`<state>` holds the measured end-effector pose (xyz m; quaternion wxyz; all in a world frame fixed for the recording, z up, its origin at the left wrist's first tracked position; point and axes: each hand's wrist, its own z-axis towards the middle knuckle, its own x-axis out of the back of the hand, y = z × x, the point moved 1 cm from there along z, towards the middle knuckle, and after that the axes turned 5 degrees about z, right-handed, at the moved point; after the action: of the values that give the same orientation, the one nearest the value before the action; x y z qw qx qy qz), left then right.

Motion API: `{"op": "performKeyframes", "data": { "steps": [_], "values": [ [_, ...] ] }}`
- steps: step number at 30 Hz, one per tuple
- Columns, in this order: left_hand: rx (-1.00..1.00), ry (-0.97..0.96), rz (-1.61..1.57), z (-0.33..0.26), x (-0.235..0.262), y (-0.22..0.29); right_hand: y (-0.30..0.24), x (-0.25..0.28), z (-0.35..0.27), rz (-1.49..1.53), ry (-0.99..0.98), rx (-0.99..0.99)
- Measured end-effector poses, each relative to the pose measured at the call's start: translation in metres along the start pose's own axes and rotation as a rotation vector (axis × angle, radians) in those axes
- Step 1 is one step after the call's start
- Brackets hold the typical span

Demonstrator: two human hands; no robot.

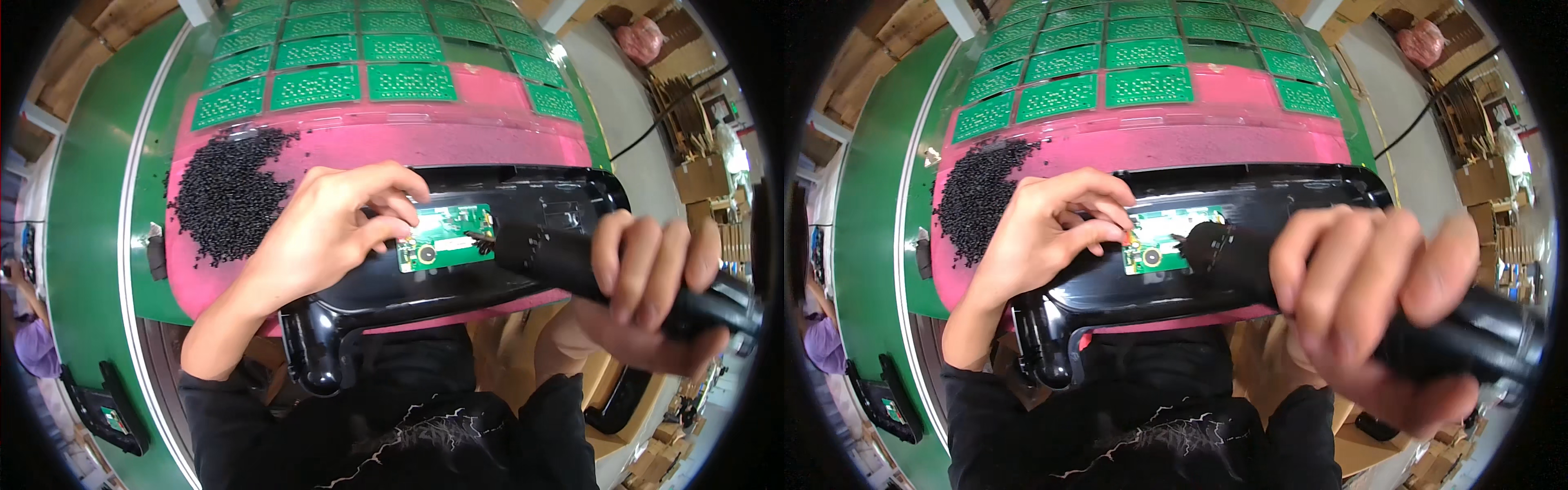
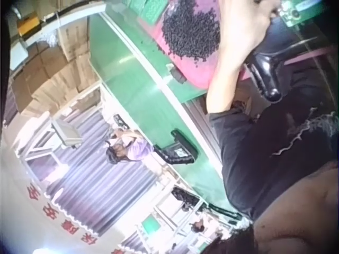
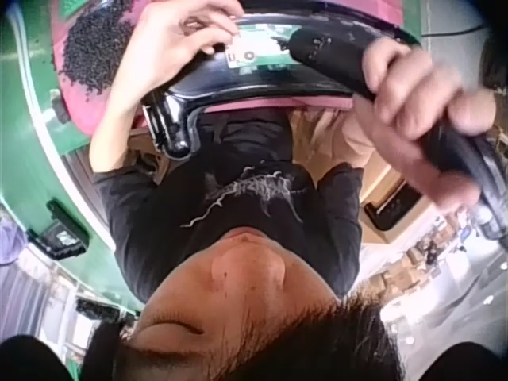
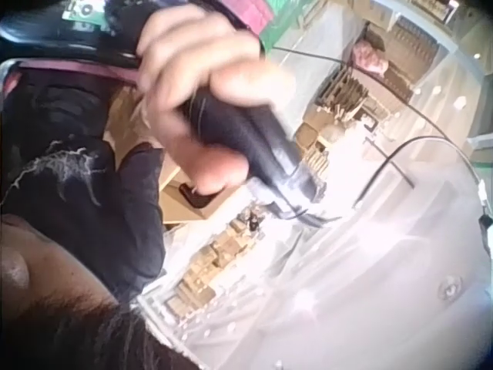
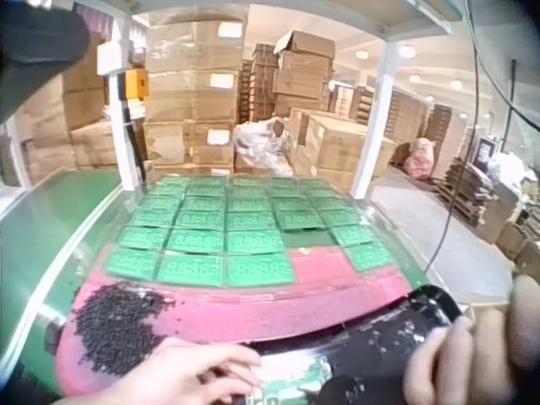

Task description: Install a PCB into a plastic electronic housing and secure it using a powered tool.

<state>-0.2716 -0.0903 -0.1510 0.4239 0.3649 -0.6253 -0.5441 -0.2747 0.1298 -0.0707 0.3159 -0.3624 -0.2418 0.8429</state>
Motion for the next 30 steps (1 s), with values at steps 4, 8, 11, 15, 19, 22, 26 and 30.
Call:
{"op": "performKeyframes", "data": {
  "steps": [4, 8, 11, 15, 19, 22, 26, 30],
  "values": [
    [-0.155, 0.104, 0.299, 0.0, -0.001, -0.006, 0.003, 0.023, 0.008, -0.193, 0.063, -0.197],
    [-0.27, 0.089, 0.48, -0.002, -0.003, -0.009, 0.012, 0.042, 0.007, -0.209, 0.065, -0.268],
    [-0.325, 0.042, 0.517, -0.003, -0.005, -0.008, 0.014, 0.044, 0.005, -0.193, 0.093, -0.264],
    [-0.267, 0.0, 0.531, -0.008, -0.008, -0.008, 0.019, 0.046, 0.003, -0.204, 0.099, -0.274],
    [-0.273, -0.068, 0.566, -0.009, -0.008, -0.011, 0.022, 0.049, 0.003, -0.211, 0.088, -0.277],
    [-0.286, -0.064, 0.613, -0.01, -0.01, -0.014, 0.024, 0.046, 0.006, -0.235, 0.094, -0.31],
    [-0.277, -0.061, 0.672, -0.012, -0.011, -0.01, 0.028, 0.043, 0.013, -0.264, -0.022, -0.388],
    [-0.231, -0.051, 0.765, -0.014, -0.013, -0.005, 0.033, 0.038, 0.014, -0.317, -0.073, -0.407]
  ]
}}
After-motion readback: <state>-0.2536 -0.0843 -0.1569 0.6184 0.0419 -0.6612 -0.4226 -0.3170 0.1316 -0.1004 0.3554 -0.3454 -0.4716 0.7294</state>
